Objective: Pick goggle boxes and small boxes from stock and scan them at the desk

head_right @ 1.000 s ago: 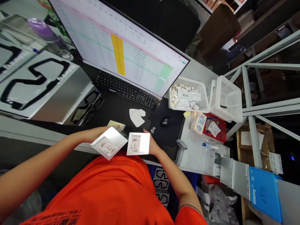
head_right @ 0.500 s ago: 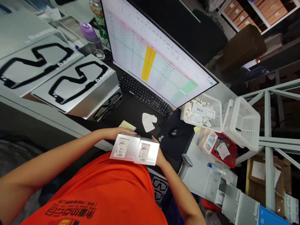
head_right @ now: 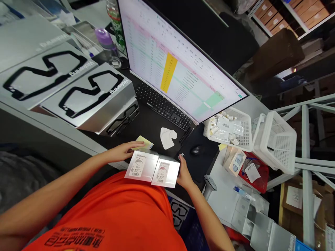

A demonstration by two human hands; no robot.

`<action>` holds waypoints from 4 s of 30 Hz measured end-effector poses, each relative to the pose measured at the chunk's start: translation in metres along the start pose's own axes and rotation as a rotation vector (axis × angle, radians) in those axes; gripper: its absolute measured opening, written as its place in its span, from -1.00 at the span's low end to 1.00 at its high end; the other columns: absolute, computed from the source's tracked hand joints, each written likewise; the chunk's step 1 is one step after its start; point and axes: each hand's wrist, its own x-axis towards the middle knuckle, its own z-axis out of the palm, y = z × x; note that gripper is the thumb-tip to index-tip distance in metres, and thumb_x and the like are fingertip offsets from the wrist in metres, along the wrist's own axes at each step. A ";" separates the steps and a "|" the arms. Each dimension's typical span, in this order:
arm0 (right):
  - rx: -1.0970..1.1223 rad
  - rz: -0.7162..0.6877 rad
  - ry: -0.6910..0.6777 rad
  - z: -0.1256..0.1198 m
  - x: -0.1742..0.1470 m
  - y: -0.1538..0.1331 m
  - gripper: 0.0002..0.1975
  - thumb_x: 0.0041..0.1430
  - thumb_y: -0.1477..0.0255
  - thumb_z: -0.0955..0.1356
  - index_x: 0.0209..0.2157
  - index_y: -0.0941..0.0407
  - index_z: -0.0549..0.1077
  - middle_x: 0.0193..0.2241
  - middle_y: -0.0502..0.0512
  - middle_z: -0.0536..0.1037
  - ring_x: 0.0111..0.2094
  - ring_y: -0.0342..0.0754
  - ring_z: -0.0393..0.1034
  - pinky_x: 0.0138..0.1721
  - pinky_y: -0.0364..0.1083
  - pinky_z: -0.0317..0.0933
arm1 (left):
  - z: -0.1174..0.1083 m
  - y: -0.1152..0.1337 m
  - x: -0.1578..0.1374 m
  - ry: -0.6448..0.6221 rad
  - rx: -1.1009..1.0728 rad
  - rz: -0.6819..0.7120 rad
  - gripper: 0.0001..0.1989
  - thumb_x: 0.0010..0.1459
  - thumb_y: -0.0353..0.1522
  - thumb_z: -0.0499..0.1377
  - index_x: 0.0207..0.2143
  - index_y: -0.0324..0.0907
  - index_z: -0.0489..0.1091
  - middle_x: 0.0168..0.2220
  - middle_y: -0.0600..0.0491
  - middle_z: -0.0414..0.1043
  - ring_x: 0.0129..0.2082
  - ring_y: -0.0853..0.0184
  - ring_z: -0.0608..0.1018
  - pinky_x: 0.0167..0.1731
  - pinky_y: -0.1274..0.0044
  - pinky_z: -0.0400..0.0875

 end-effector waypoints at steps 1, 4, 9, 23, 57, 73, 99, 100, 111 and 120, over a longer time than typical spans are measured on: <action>-0.087 -0.015 0.092 -0.009 -0.001 0.004 -0.07 0.09 0.13 0.51 0.40 0.09 0.15 0.34 0.36 0.26 0.43 0.29 0.06 0.45 0.37 -0.08 | 0.001 0.002 -0.008 0.040 0.010 0.001 -0.34 0.07 0.00 0.29 0.16 -0.11 0.51 0.36 -0.14 0.34 0.36 -0.04 0.35 0.36 0.22 0.24; -0.298 -0.008 0.429 -0.039 0.005 0.019 -0.32 0.31 0.26 0.31 0.39 0.13 0.15 0.31 0.38 0.26 0.40 0.22 0.11 0.43 0.34 0.00 | 0.013 0.011 -0.036 0.204 0.057 0.047 -0.18 0.25 0.07 0.13 0.43 -0.11 0.15 0.51 -0.16 0.00 0.46 -0.04 0.18 0.39 0.14 0.20; -0.398 0.137 0.867 -0.066 0.050 0.054 -0.28 0.30 0.11 0.24 0.30 0.35 0.23 0.25 0.58 0.28 0.36 0.40 0.12 0.36 0.37 0.08 | 0.050 0.022 -0.070 0.420 0.622 0.378 0.11 0.05 0.03 0.39 0.51 0.22 -0.15 0.56 -0.06 -0.21 0.49 -0.18 0.07 0.43 -0.09 0.03; -0.518 0.272 1.197 -0.003 0.094 0.074 -0.02 0.21 -0.18 0.21 0.32 0.37 0.28 0.29 0.76 0.24 0.21 0.63 0.33 0.10 0.42 0.34 | 0.078 -0.029 -0.020 0.766 1.445 0.903 -0.17 0.19 0.06 0.18 0.43 -0.04 0.21 0.37 -0.13 0.31 0.47 0.02 0.18 0.50 0.17 -0.13; -0.609 0.250 1.200 0.007 0.107 0.071 -0.36 0.19 0.16 0.26 0.17 0.30 0.40 0.17 0.50 0.46 0.10 0.36 0.42 -0.03 0.20 0.35 | 0.136 0.029 -0.006 0.764 1.285 0.925 -0.68 0.27 -0.31 0.24 0.08 -0.01 0.48 0.03 -0.03 0.62 0.03 0.10 0.55 0.45 0.04 -0.15; -0.505 0.231 1.164 0.006 0.110 0.081 -0.42 0.31 0.10 0.23 0.11 0.25 0.49 0.19 0.49 0.41 0.18 0.34 0.33 0.12 0.25 0.25 | 0.130 0.029 -0.008 0.736 1.290 0.937 -0.67 0.32 -0.27 0.17 0.11 -0.03 0.47 0.00 -0.06 0.63 0.03 0.08 0.58 0.45 0.03 -0.15; -0.486 0.349 1.232 0.002 0.113 0.074 -0.45 0.32 0.17 0.21 0.10 0.26 0.53 0.19 0.49 0.39 0.15 0.32 0.32 0.09 0.23 0.26 | 0.124 0.030 -0.011 0.625 1.272 0.940 -0.56 0.30 -0.23 0.18 0.21 -0.03 0.44 0.13 -0.09 0.56 0.14 0.01 0.50 0.45 0.08 -0.17; -0.487 0.351 1.235 0.002 0.114 0.074 -0.46 0.32 0.18 0.22 0.10 0.25 0.53 0.19 0.49 0.38 0.15 0.31 0.32 0.09 0.22 0.26 | 0.123 0.030 -0.011 0.608 1.271 0.939 -0.53 0.29 -0.22 0.19 0.22 -0.04 0.43 0.14 -0.10 0.56 0.15 0.00 0.49 0.45 0.08 -0.17; -0.492 0.365 1.236 0.002 0.112 0.073 -0.51 0.28 0.26 0.24 0.09 0.22 0.55 0.20 0.44 0.38 0.14 0.29 0.34 0.13 0.21 0.26 | 0.120 0.034 -0.015 0.514 1.258 0.909 -0.27 0.18 0.07 0.23 0.29 -0.09 0.37 0.20 -0.18 0.49 0.22 -0.07 0.43 0.45 0.07 -0.18; -0.492 0.365 1.231 0.001 0.112 0.071 -0.49 0.27 0.25 0.22 0.06 0.22 0.58 0.18 0.45 0.40 0.13 0.31 0.35 0.10 0.21 0.26 | 0.121 0.033 -0.015 0.521 1.276 0.899 -0.31 0.16 -0.05 0.29 0.29 -0.08 0.36 0.24 -0.17 0.47 0.27 -0.06 0.42 0.46 0.05 -0.23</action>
